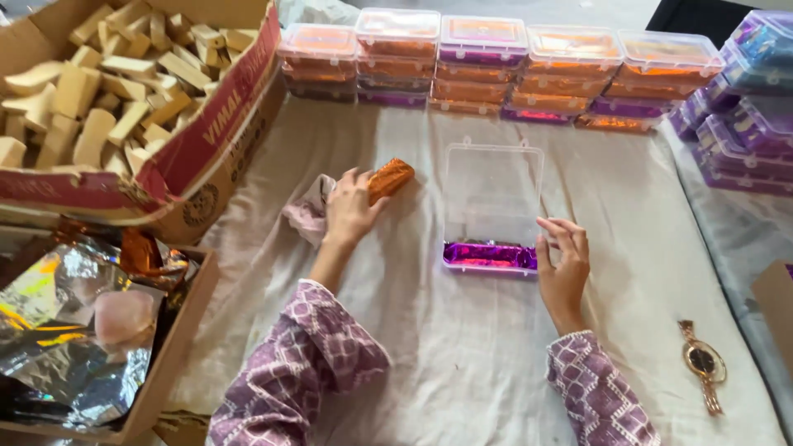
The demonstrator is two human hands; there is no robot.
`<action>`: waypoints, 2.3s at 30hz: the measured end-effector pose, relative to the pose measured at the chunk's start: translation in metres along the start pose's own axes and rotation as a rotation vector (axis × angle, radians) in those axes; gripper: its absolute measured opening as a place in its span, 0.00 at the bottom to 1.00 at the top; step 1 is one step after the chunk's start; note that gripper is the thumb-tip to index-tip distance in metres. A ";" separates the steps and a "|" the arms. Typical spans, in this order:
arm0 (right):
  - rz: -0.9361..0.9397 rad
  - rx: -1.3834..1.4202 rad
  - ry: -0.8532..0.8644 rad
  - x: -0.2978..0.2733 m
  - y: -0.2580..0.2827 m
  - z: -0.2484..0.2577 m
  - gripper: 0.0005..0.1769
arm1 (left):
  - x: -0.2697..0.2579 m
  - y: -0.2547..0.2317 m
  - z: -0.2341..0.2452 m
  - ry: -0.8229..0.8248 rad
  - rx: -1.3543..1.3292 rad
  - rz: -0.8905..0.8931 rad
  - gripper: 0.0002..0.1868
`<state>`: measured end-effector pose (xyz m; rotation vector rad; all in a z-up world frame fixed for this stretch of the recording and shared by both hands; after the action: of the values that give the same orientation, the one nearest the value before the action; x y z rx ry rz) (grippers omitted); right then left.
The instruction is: Wrapping wooden blocks in foil and colored film then placing them into a plastic container.
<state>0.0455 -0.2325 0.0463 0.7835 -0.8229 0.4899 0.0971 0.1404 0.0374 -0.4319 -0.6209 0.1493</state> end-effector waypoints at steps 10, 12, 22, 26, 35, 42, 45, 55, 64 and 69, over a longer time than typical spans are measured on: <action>-0.082 0.121 -0.048 0.002 -0.002 -0.002 0.14 | 0.025 0.024 -0.020 0.356 0.370 0.095 0.58; -0.097 0.115 -0.034 0.000 -0.003 -0.003 0.14 | 0.024 0.026 -0.028 0.359 0.384 0.083 0.58; -0.010 -0.052 -0.010 0.002 0.005 0.001 0.16 | 0.022 0.019 0.003 0.388 0.060 0.394 0.49; 0.103 -0.132 -0.018 0.001 0.013 0.003 0.16 | 0.014 0.028 -0.016 0.529 -0.507 0.595 0.58; 0.527 -0.324 -0.004 0.002 0.068 0.005 0.24 | -0.055 -0.074 -0.028 0.980 -1.362 0.643 0.41; 0.725 -0.428 0.072 -0.006 0.081 -0.003 0.33 | -0.087 -0.102 -0.034 1.128 -1.327 0.687 0.32; 0.737 -0.433 0.124 -0.006 0.080 -0.008 0.32 | -0.091 -0.099 -0.044 1.183 -1.483 0.629 0.30; 0.678 -0.421 0.068 -0.008 0.084 -0.011 0.26 | -0.110 -0.111 -0.037 1.260 -1.745 0.878 0.28; 0.635 -0.341 -0.020 -0.016 0.068 -0.010 0.25 | -0.106 -0.121 -0.008 1.257 -1.765 0.866 0.28; 0.643 -0.312 -0.071 -0.013 0.074 -0.003 0.22 | -0.112 -0.121 -0.023 1.299 -1.761 0.843 0.27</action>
<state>-0.0094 -0.1846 0.0659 0.2336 -1.1872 0.8790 0.0213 -0.0060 0.0139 -2.2356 0.9743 0.0471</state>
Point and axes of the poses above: each hand's wrist, its own x-axis towards the middle knuckle, its own z-axis out of the back of the hand, y = z × x, the point moved 4 cm from there along x, towards the middle knuckle, and after that the axes turned 11 degrees about z, right-handed, at the moved point
